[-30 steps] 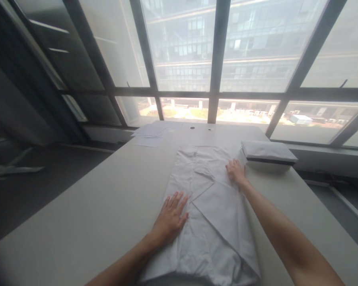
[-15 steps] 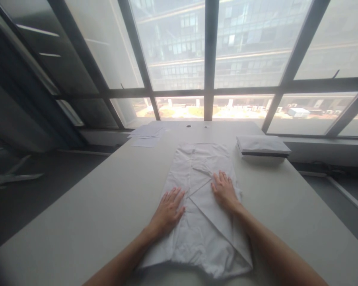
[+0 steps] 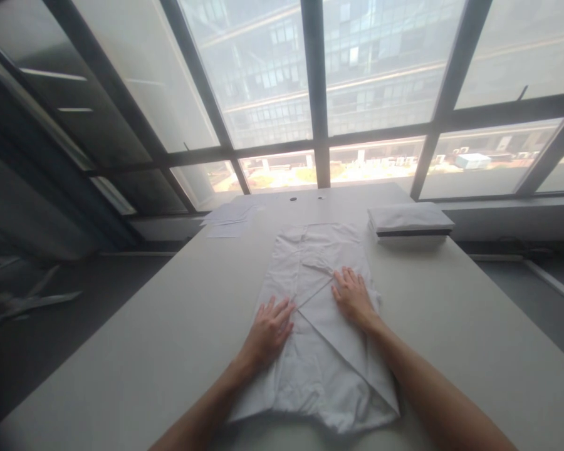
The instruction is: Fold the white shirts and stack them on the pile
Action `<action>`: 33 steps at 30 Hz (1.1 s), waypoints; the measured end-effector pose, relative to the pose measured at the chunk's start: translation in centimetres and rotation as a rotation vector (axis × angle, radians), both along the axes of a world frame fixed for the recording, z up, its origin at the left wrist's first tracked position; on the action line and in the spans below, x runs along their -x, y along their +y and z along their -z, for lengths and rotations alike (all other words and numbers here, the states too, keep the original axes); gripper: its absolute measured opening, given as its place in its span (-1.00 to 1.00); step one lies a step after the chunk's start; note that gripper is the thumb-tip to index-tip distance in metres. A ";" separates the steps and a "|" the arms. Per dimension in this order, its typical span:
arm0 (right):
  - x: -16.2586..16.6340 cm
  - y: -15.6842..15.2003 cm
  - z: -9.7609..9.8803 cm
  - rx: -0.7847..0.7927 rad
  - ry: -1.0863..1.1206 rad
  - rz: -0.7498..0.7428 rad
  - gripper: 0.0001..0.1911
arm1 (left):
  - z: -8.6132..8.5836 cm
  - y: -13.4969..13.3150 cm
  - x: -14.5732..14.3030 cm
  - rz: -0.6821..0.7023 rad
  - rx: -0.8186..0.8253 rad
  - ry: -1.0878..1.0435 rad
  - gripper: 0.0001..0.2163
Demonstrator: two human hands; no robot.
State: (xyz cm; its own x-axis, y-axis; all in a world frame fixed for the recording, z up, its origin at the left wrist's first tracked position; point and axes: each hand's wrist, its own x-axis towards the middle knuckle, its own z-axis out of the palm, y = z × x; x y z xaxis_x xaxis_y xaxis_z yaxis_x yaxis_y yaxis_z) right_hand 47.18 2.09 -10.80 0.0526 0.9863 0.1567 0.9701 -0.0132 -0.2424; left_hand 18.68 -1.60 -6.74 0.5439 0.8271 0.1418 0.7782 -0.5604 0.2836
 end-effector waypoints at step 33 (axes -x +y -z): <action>0.0 -0.2 -0.4 -0.021 0.023 -0.017 -0.45 | -1.4 7.2 10.1 -0.250 -0.069 -0.023 -0.53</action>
State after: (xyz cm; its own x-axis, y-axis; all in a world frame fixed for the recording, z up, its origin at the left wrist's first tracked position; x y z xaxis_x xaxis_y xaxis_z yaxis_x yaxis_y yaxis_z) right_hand 47.22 1.94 -10.36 0.0393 0.9835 0.1765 0.9644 0.0089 -0.2644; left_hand 8.60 5.57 -5.34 0.3198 0.9233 0.2129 0.8887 -0.3702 0.2705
